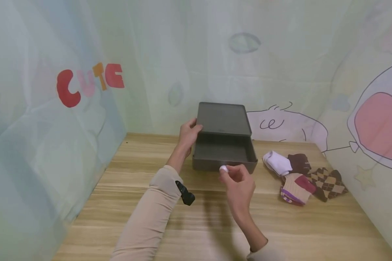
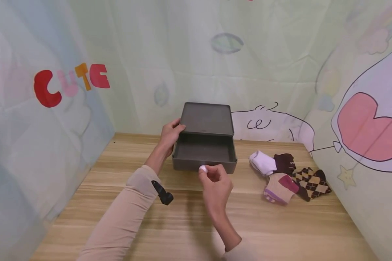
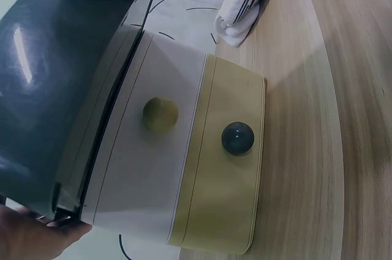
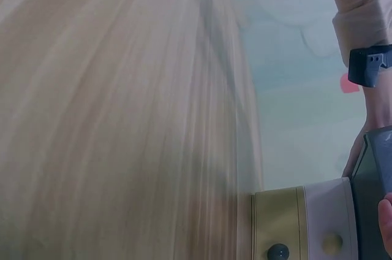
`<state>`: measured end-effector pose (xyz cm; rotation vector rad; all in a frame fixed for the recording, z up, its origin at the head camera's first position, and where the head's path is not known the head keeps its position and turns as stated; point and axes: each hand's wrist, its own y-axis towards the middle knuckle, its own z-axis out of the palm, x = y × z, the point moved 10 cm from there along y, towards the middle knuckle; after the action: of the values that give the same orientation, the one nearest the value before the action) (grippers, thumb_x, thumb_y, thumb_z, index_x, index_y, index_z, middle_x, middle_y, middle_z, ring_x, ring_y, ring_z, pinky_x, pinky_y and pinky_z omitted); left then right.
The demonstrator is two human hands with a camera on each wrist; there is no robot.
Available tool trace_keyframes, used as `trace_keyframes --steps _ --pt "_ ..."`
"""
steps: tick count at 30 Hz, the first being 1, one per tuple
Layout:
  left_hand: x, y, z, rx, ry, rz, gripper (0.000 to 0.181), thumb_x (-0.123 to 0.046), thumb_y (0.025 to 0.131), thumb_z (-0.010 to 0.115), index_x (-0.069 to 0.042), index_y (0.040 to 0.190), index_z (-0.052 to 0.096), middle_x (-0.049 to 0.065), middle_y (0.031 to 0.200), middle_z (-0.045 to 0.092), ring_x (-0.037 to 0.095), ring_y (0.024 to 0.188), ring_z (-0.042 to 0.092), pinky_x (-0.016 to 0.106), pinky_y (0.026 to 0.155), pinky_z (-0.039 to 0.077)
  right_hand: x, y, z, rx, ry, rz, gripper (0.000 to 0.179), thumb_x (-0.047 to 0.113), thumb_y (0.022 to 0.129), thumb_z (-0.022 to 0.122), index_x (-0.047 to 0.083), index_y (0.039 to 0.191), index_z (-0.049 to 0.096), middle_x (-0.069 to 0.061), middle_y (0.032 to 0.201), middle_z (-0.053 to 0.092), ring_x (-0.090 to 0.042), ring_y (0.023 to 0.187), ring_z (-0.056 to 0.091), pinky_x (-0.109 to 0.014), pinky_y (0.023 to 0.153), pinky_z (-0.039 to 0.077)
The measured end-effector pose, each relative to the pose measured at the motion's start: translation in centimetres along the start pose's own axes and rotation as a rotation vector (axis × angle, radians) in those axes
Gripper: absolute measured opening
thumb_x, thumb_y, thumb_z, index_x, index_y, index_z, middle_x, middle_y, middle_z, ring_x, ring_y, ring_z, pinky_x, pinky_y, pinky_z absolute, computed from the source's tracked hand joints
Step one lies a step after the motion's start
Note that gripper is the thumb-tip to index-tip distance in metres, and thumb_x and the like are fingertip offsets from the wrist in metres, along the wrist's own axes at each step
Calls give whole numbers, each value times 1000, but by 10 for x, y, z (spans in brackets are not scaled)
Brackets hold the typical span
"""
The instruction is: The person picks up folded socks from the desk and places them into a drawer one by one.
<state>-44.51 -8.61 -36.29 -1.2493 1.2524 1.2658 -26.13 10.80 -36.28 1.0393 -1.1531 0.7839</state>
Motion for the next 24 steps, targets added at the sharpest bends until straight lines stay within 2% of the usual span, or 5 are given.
trace_keyframes --steps 8,18,24 --pt "0 -2 2 21 22 -4 54 -26 91 52 -16 142 39 2 147 39 20 137 33 40 111 34 1 -10 -4 -2 -36 2 13 7 78 73 1 86 65 -14 79 69 -20 64 69 -38 63 58" --pt "-1 0 2 15 26 11 52 -23 91 52 -15 141 40 3 146 42 19 136 35 38 112 32 -21 -17 -12 -20 -73 -28 14 24 76 77 17 83 67 -2 78 68 -19 68 67 -31 60 58" --pt "1 1 0 3 24 8 52 -24 91 53 -16 141 41 2 145 43 19 136 36 38 112 32 -25 -22 -15 -24 -77 -60 16 26 75 78 17 82 67 -2 79 69 -19 70 67 -30 61 57"
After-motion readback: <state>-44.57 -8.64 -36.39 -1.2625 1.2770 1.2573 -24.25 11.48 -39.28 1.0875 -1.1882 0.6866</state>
